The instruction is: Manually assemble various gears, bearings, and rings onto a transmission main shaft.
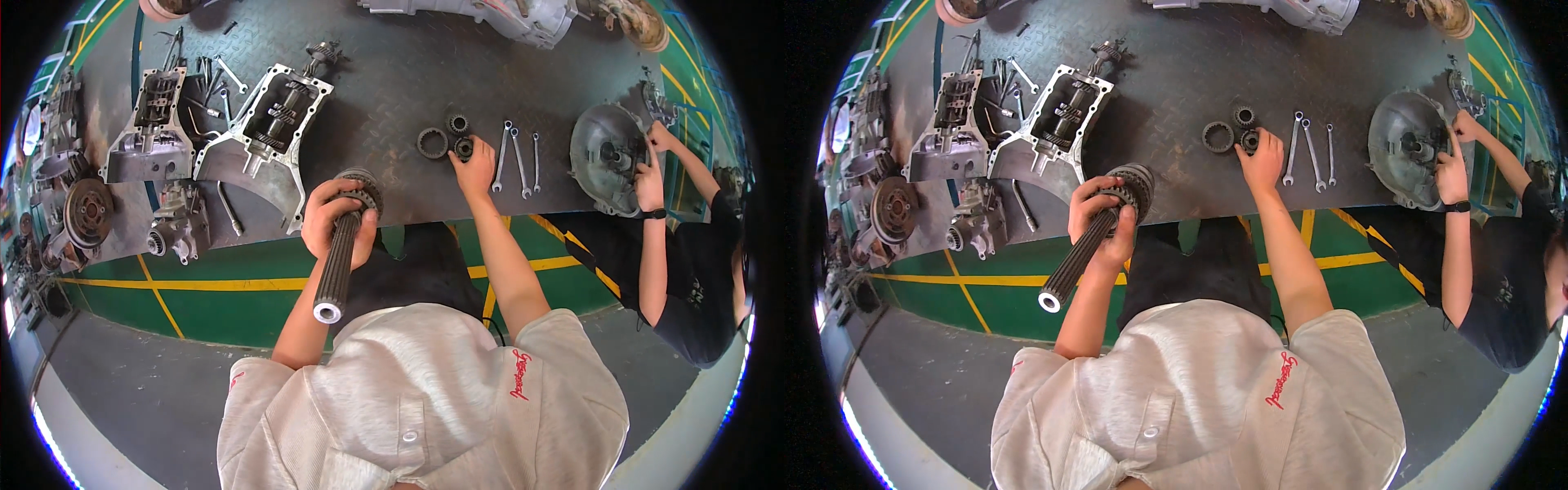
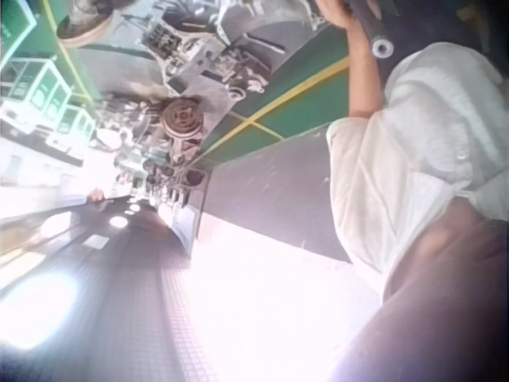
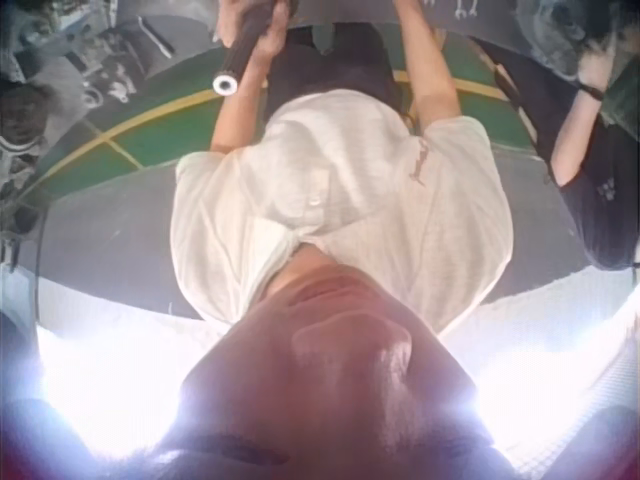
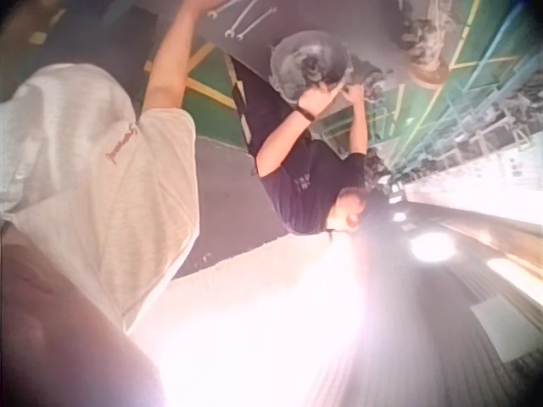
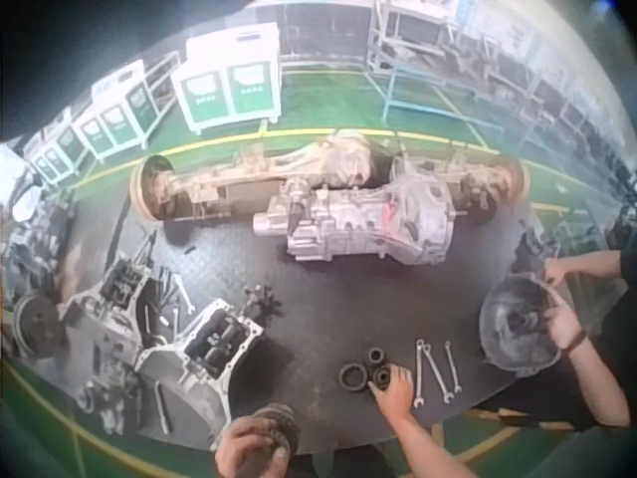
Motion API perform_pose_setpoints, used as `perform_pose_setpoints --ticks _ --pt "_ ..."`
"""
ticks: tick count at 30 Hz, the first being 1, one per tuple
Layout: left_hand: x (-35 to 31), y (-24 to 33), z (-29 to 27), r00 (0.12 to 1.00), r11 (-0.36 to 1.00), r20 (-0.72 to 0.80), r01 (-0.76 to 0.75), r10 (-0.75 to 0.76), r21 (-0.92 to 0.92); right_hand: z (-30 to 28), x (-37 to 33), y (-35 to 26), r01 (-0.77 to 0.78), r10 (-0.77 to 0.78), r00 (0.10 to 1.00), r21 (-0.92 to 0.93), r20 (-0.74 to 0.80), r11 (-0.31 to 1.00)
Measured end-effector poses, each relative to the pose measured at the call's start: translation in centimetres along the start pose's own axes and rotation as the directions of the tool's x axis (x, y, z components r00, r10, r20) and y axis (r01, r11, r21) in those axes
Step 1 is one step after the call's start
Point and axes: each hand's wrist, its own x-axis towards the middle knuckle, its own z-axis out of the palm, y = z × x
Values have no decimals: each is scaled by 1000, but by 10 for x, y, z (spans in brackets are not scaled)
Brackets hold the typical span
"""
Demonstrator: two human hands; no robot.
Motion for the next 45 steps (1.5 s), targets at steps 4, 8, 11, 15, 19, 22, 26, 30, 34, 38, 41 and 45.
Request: perform_pose_setpoints --ticks 4,8,11,15,19,22,26,30,34,38,41,45 --pt "-5 0 -1 1000 1000 -19 2 -2 -6 -6 9 -12 50 -51 998 -33 -24 998" --pt "-3 2 -2 1000 1000 -1 -1 1 11 -28 43 -25 57 -91 974 167 207 984" --pt "-2 1 -2 999 999 35 32 -32 4 -21 71 -7 155 -178 925 95 337 983" --pt "1 5 -6 997 998 61 57 -56 -8 -17 93 -9 214 -224 873 72 434 974" --pt "0 4 -8 998 999 46 46 -45 -18 -15 100 -20 254 -228 866 1 446 967" --pt "-1 6 -8 999 999 43 32 -32 -4 -19 96 -21 265 -255 904 18 344 964" --pt "0 6 -4 999 998 35 26 -25 -51 -53 96 -37 -243 -48 924 679 380 693" --pt "-2 2 -9 1000 999 14 5 -5 -42 -162 63 -122 -619 -242 778 775 580 -132" --pt "0 6 -10 998 995 55 7 -2 -102 -231 25 -168 -706 -557 702 536 444 -463" --pt "-1 2 -10 998 996 53 -32 37 -83 -269 6 -207 -737 -667 654 497 357 -458" --pt "-5 1 -10 999 996 45 -21 25 -84 -297 -6 -238 -442 -460 769 889 444 119" --pt "-3 8 -10 997 993 44 -56 61 -104 -303 -21 -266 -99 -506 803 907 316 410"
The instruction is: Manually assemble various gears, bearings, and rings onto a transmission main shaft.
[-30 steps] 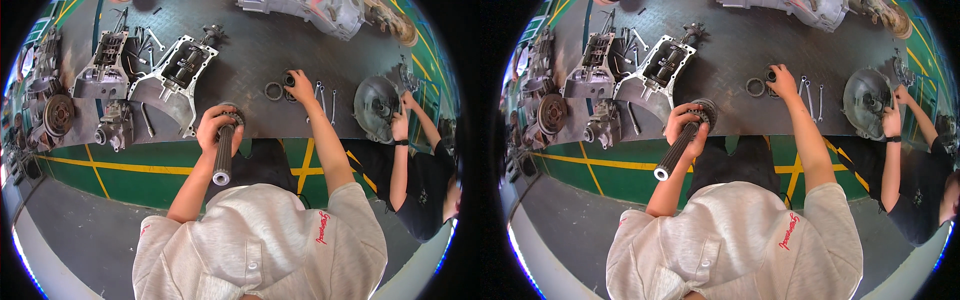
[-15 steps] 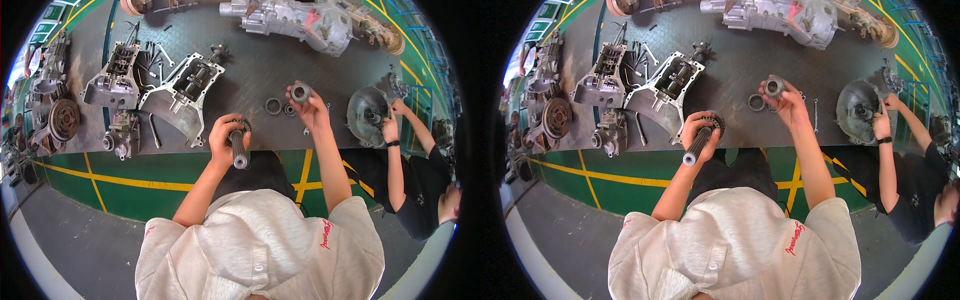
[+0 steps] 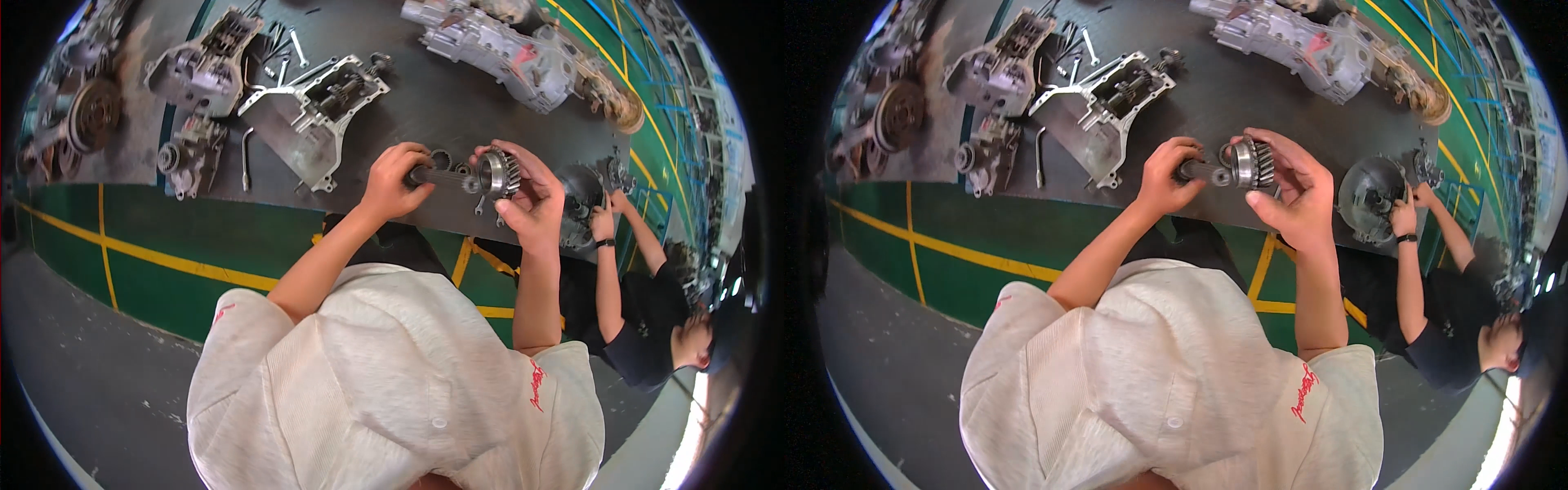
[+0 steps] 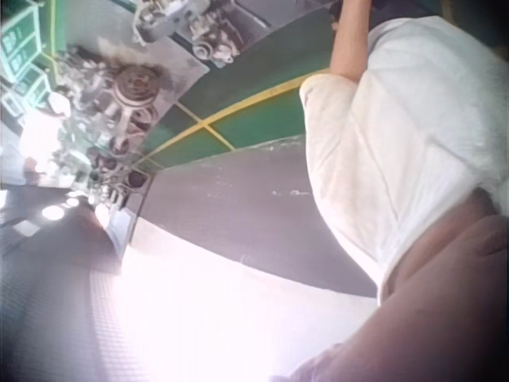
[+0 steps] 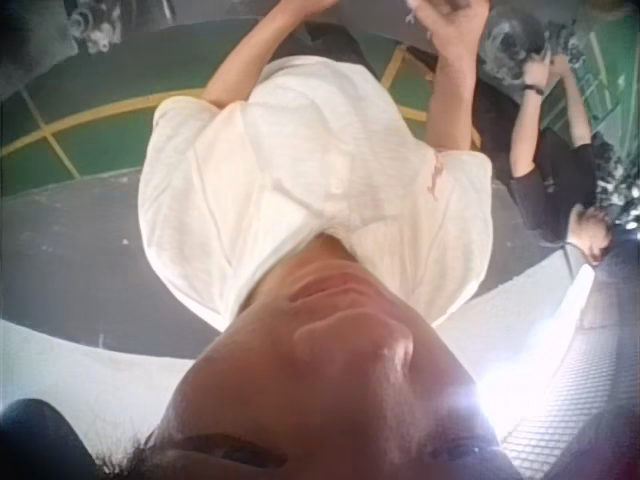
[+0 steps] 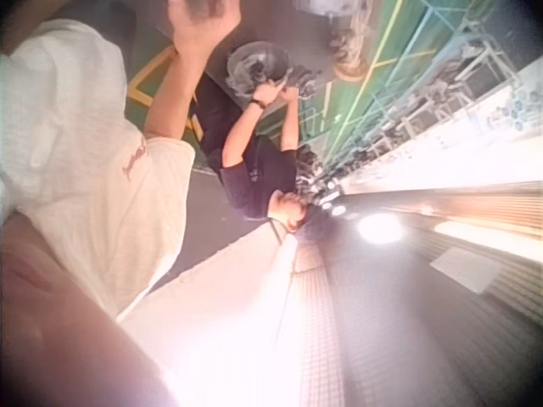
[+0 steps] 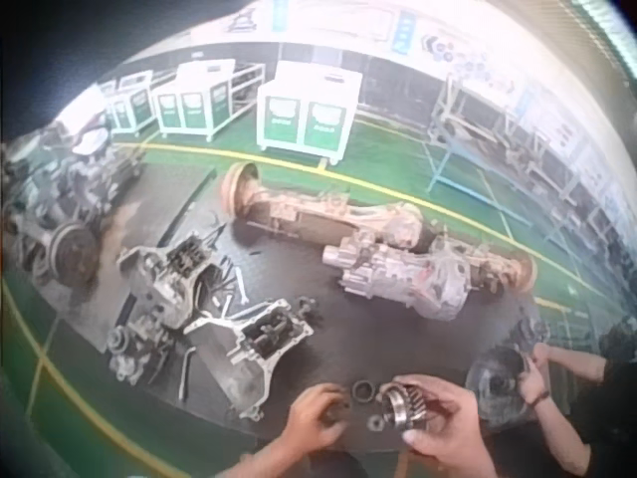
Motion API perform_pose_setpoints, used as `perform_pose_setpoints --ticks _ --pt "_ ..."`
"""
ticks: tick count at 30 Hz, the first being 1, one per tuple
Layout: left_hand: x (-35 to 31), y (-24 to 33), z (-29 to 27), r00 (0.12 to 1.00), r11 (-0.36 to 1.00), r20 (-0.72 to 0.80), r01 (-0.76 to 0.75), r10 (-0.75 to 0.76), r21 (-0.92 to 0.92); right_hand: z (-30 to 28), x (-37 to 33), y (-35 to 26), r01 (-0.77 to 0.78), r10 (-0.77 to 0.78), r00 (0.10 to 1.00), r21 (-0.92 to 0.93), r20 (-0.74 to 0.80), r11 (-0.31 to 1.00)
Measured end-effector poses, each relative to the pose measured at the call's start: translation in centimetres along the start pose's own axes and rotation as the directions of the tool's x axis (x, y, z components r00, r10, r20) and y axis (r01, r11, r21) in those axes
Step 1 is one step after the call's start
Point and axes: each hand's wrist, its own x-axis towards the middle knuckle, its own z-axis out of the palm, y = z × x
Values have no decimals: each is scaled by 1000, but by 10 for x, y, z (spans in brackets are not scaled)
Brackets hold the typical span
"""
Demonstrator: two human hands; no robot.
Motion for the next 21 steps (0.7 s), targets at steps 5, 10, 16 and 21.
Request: perform_pose_setpoints --ticks 5,10,16,21 --pt "-6 -2 -3 1000 1000 -20 -15 14 -24 10 4 -17 82 -19 990 -467 137 881" --pt "-12 -7 -5 997 999 -77 -22 18 -43 45 14 -32 331 -95 940 -804 329 495" --pt "-13 -24 -5 988 994 -155 -27 11 -102 40 21 57 232 -30 966 -801 258 552" --pt "-13 -38 4 968 993 -250 -40 11 -113 38 24 95 196 -100 980 -777 170 598"
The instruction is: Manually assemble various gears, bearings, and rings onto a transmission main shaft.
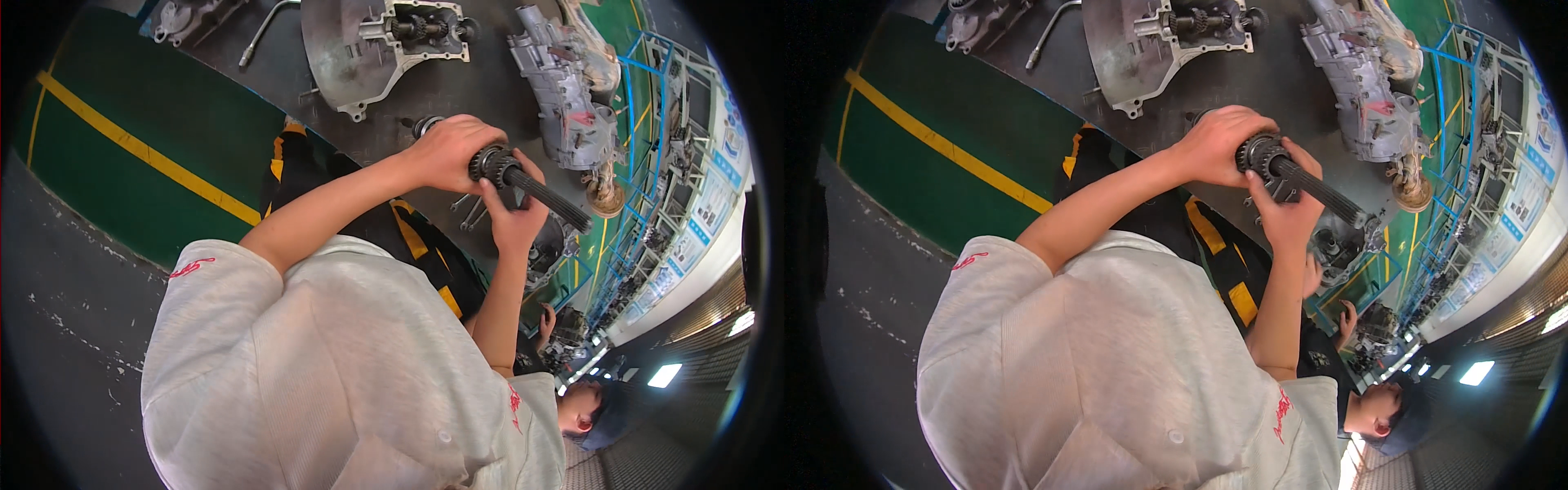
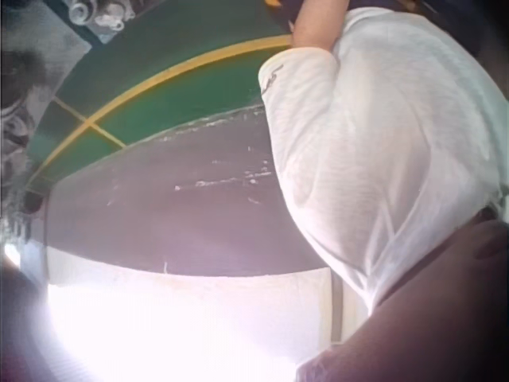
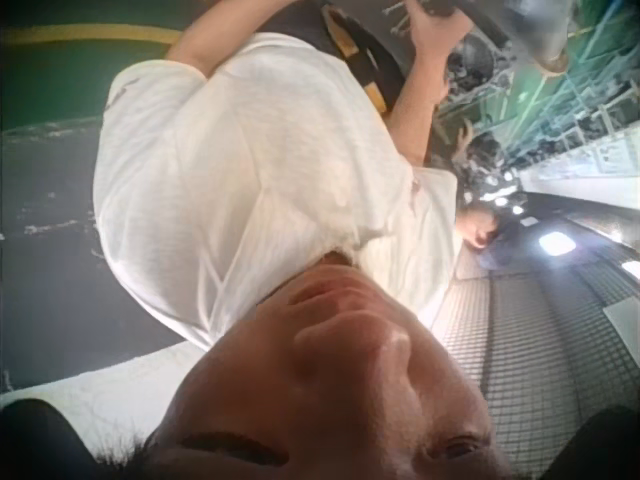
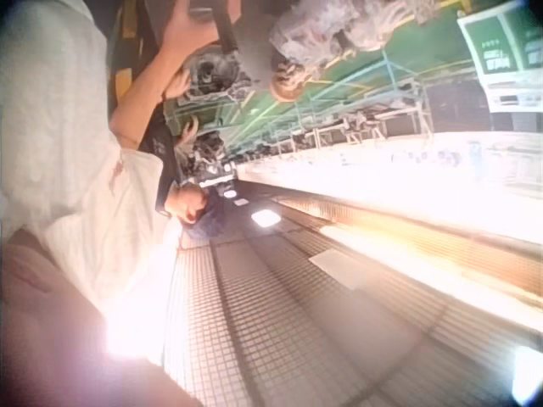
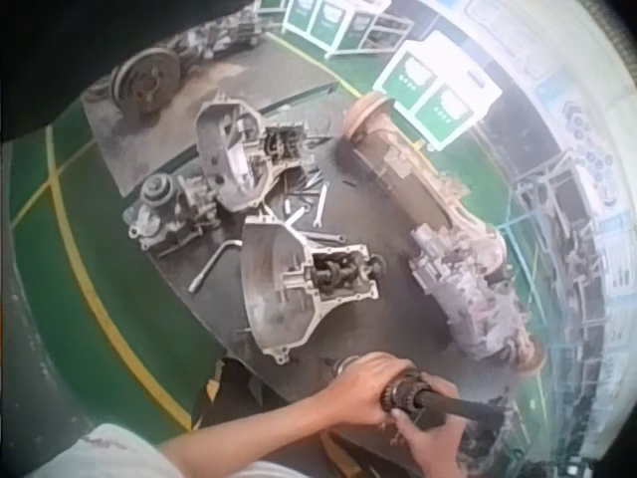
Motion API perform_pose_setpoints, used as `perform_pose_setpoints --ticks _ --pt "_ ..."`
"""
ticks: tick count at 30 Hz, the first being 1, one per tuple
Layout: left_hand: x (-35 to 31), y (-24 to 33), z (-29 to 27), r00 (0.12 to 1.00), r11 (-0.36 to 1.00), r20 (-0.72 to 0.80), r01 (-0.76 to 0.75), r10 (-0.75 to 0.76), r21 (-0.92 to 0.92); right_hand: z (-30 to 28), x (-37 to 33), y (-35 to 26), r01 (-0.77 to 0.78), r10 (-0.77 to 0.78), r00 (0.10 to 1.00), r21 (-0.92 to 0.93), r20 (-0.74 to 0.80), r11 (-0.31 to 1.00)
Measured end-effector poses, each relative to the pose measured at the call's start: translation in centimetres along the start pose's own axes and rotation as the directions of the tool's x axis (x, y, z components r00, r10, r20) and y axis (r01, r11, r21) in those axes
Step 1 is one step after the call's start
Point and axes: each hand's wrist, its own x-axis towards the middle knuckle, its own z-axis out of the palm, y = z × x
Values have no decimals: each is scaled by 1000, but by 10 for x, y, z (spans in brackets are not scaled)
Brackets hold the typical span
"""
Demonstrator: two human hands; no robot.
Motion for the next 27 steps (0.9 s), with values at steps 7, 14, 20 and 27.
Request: perform_pose_setpoints --ticks 7,14,20,27 --pt "-4 -8 4 993 999 -121 -21 16 -40 16 -15 1 -220 245 967 255 -71 942" --pt "-13 -9 14 989 996 -136 -62 52 -69 -18 3 -10 66 -45 996 -322 74 945" --pt "-10 -22 31 986 998 -152 -64 65 10 -24 -5 11 -11 12 1000 -240 4 971" --pt "-4 -29 51 980 995 -178 -78 87 59 -19 -8 26 -152 152 979 15 -138 988"
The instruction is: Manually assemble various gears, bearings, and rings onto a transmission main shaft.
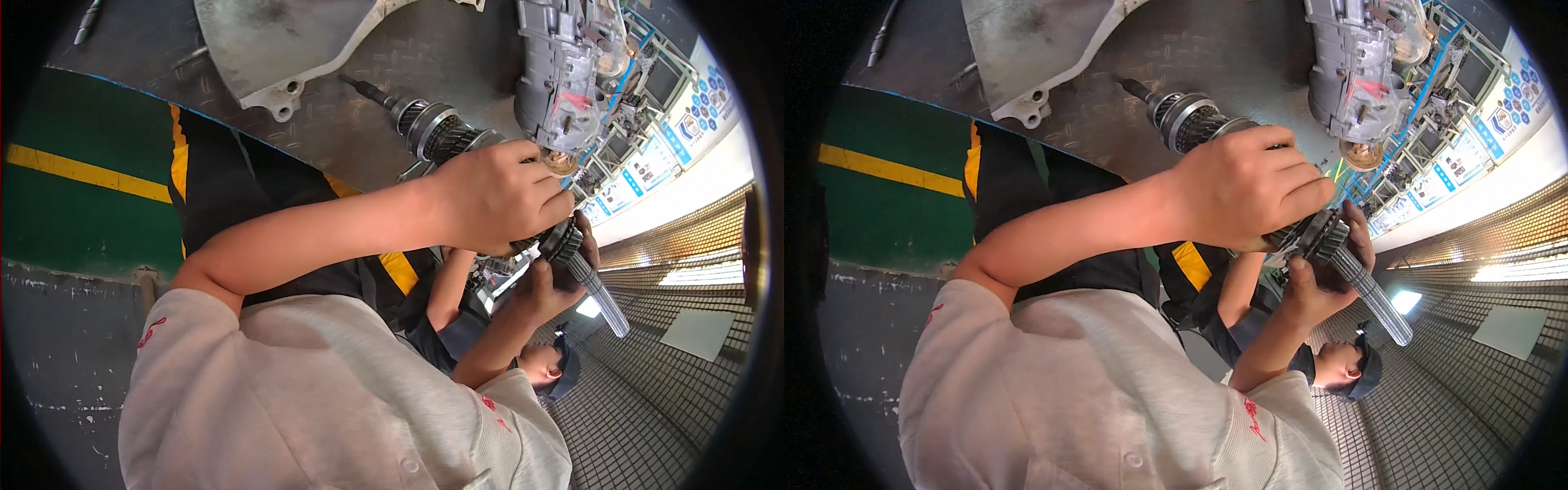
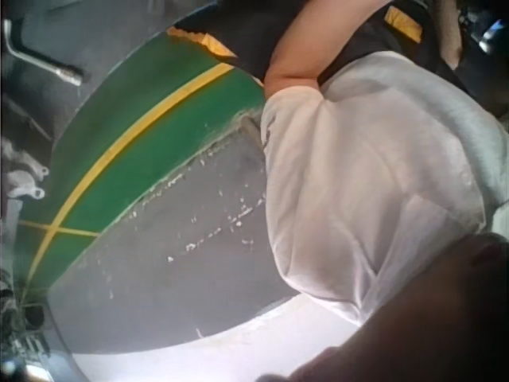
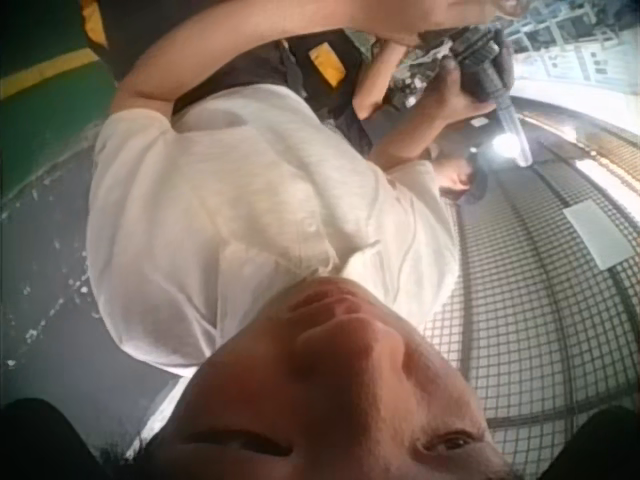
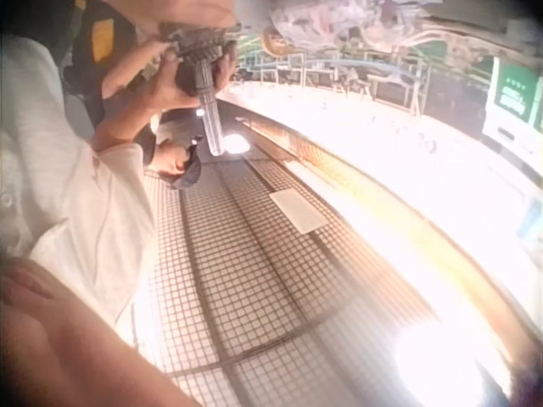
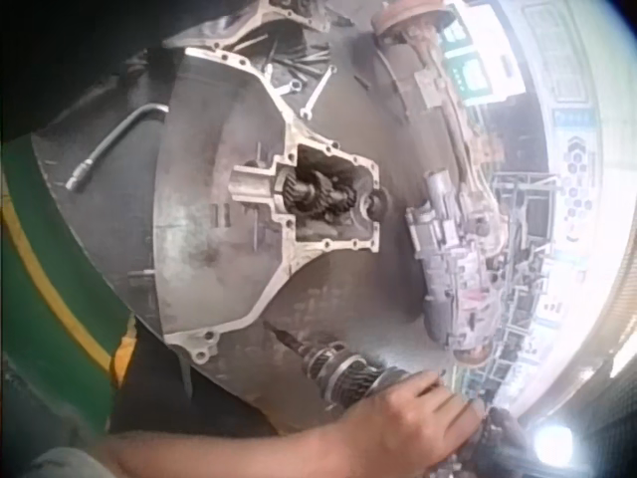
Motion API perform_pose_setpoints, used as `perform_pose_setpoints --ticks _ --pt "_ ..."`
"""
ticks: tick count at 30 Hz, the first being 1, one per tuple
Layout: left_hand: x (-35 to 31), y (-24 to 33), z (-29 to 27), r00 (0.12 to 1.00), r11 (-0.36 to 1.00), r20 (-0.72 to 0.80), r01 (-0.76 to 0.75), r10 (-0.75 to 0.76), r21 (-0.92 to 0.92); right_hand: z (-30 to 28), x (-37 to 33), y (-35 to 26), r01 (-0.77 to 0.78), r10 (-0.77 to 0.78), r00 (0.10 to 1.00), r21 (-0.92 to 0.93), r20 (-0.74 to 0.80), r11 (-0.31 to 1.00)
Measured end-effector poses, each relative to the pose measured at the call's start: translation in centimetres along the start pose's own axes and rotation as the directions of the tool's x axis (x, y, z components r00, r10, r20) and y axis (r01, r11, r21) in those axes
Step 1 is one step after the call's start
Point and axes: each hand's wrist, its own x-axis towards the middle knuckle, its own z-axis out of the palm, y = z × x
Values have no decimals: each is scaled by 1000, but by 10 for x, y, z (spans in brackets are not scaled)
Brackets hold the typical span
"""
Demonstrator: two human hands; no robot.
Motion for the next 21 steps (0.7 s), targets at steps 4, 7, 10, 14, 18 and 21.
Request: perform_pose_setpoints --ticks 4,7,10,14,18,21 --pt "0 5 -4 997 998 73 9 -4 -61 -5 -5 -3 -38 38 999 12 8 999" --pt "-5 5 -10 995 995 98 17 -7 -97 1 -3 -4 18 -23 996 60 82 998" --pt "-2 7 -27 991 985 135 29 -7 -168 6 -6 -12 96 -99 995 67 35 993" --pt "4 6 -40 994 980 106 22 -1 -197 -7 -7 -39 204 -205 979 -44 -16 978" --pt "8 6 -43 998 986 57 0 10 -169 -50 1 -58 284 -285 958 -53 -22 957" --pt "11 9 -41 998 982 51 -17 27 -187 -91 8 -82 326 -326 945 59 -10 943"
